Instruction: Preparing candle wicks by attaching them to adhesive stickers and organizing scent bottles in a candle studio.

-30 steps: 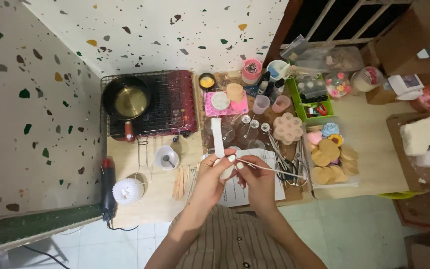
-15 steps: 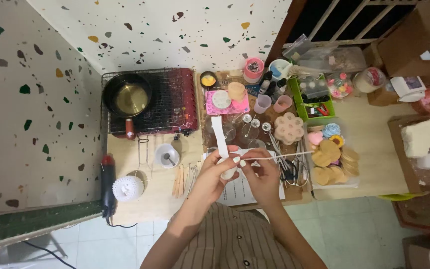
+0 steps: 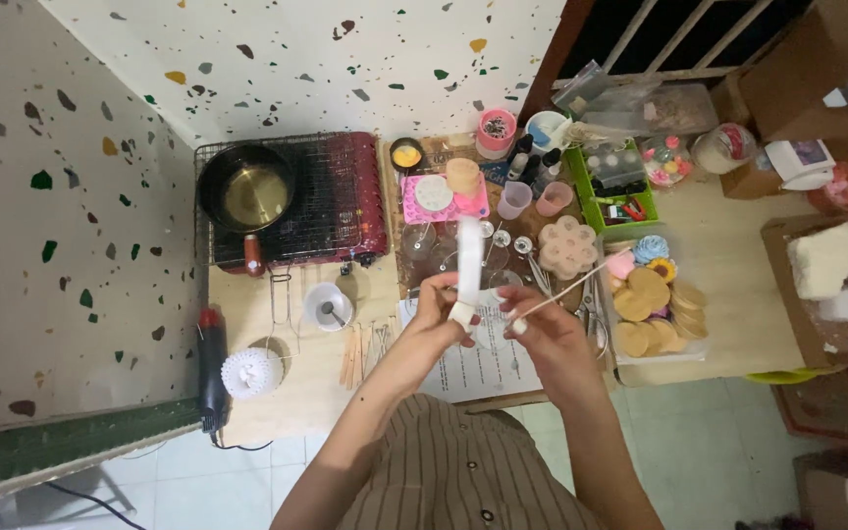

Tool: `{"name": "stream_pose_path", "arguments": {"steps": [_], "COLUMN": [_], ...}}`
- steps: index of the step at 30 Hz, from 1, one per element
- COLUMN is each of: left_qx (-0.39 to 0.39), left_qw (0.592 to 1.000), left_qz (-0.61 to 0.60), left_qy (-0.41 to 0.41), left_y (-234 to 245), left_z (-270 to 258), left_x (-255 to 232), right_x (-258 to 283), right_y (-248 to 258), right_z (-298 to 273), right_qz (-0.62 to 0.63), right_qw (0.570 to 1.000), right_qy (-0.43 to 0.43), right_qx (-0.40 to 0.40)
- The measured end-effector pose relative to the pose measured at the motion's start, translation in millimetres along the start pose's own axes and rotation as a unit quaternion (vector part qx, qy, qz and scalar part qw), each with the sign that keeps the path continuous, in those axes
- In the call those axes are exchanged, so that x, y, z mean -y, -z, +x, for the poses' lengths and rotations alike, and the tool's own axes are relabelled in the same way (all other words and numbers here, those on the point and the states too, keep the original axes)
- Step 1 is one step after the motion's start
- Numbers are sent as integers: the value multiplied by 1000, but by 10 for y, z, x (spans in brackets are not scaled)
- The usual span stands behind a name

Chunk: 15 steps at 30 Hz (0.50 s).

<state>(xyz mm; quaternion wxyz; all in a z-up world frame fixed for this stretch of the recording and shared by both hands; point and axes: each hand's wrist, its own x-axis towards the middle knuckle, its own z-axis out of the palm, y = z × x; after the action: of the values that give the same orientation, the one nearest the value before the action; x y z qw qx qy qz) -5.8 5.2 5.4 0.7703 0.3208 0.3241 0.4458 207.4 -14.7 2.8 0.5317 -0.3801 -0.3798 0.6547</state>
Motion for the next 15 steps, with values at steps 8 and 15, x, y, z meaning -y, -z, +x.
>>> {"name": "stream_pose_path", "arguments": {"steps": [8, 15], "left_qx": [68, 26], "left_qw": [985, 998], "left_qz": [157, 34], "left_qy": [-26, -53], "left_y": [-188, -297], "left_z": [-161, -195], "left_x": [-331, -305], "right_x": [49, -73], "right_y": [1, -1], "right_z": [52, 38], "right_qz": [-60, 45], "right_qw": [997, 997], "right_qy": [8, 29], "right_qx": [-43, -48]}}
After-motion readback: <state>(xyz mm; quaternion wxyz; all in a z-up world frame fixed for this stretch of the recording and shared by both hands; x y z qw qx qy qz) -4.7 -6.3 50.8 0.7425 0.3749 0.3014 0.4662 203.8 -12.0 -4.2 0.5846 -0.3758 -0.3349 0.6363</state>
